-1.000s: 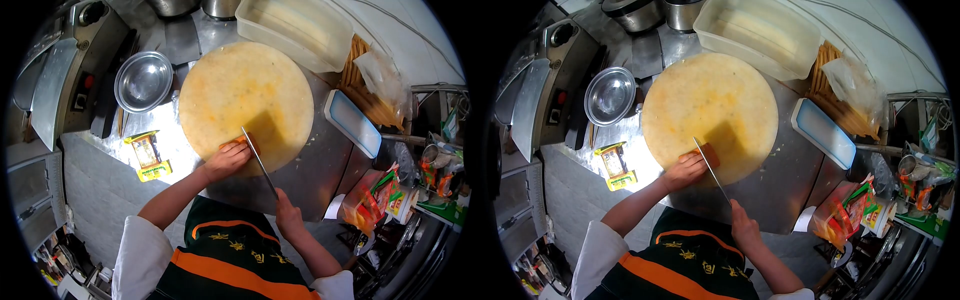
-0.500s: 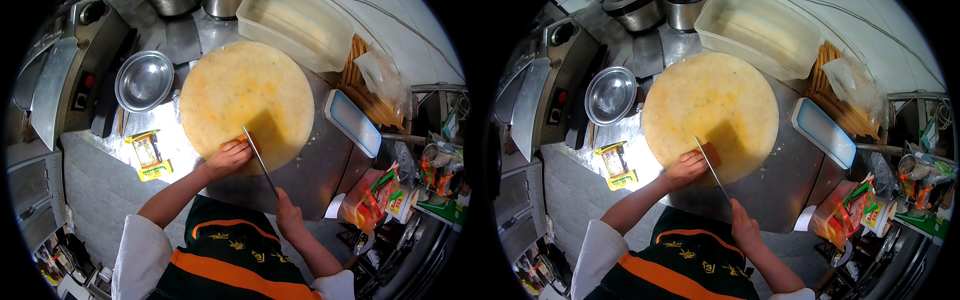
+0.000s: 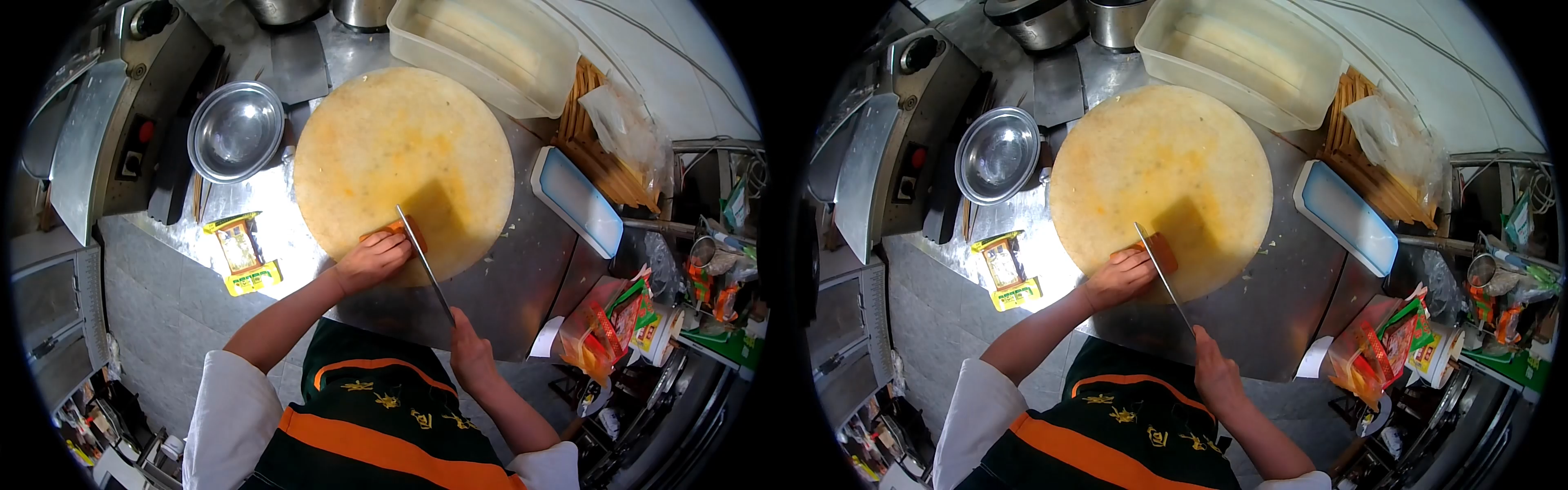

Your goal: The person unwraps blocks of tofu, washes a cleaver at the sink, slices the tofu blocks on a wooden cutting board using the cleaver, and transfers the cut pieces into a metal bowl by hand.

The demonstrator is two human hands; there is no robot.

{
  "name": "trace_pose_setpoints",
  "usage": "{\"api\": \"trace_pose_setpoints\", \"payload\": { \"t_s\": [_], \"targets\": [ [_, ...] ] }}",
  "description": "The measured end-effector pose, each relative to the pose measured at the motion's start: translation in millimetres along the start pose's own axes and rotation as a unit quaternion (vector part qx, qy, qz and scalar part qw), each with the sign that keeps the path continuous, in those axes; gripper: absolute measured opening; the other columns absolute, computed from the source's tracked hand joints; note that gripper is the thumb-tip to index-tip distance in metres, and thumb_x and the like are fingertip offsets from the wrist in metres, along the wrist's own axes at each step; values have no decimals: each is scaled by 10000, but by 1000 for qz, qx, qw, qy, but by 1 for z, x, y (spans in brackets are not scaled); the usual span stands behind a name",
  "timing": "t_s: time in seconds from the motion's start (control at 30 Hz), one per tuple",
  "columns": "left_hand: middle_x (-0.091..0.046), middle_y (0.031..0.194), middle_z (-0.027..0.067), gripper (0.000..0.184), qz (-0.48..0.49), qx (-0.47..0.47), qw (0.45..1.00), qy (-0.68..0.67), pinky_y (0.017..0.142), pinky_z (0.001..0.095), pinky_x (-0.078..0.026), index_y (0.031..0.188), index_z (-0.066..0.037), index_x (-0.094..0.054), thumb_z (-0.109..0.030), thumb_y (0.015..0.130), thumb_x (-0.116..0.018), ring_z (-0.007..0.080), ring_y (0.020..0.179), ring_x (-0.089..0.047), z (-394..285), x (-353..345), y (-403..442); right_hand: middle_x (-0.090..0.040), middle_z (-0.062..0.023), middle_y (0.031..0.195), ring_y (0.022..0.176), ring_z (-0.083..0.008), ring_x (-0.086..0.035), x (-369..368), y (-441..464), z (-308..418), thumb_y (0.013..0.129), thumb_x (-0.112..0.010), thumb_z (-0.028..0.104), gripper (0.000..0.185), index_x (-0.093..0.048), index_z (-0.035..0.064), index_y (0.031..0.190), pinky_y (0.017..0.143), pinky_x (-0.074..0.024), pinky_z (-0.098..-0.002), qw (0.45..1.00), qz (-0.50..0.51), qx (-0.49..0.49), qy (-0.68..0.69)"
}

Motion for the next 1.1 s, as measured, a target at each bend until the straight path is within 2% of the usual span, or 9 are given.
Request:
{"api": "trace_pose_setpoints", "payload": {
  "t_s": [0.27,0.73,0.97,1.03,1.1],
  "targets": [
    [-539,1043,45,286,7,0,1000,3,903,318,-401,1019,-37,-567,-106,743,-534,181,1054,-505,-1,3,2,-544,-158,1088,678,-327,-605,-3,-2,0,761,-478,-50,425,-414,-6,1179,537,-505,-379,1000,0,-6,-6],
    [-539,1044,39,288,10,-8,1000,16,885,305,-403,1021,-33,-568,-108,744,-547,176,1057,-502,1,2,3,-564,-159,1045,620,-312,-599,-3,-2,-3,760,-494,-44,434,-407,-1,1183,498,-490,-363,1000,-14,7,-23],
    [-542,1042,40,277,9,-2,1000,24,874,299,-408,1011,-41,-578,-111,743,-556,173,1035,-512,2,-3,1,-553,-181,1063,640,-340,-599,-6,8,-8,776,-469,-37,399,-413,-12,1171,525,-500,-387,1000,-4,9,-15],
    [-543,1042,41,276,9,4,1000,25,872,299,-408,1010,-43,-581,-112,744,-557,173,1029,-514,0,-4,-4,-547,-208,1063,673,-362,-599,-17,14,-16,791,-456,-19,380,-406,-8,1167,558,-501,-415,997,55,-60,16],
    [-522,1141,43,433,24,17,999,12,890,311,-387,1097,-54,-550,-154,678,-599,174,1056,-496,4,-8,-6,-542,-215,1069,683,-368,-598,-28,12,-23,801,-453,-7,371,-397,-8,1168,562,-498,-424,997,47,-54,6]
  ]
}}
Point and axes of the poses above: each hand's wrist, its own y-axis towards the middle knuckle, its own x-axis out of the back of the hand, z = x × y, the point moved 2 cm from there along y, towards the middle knuckle
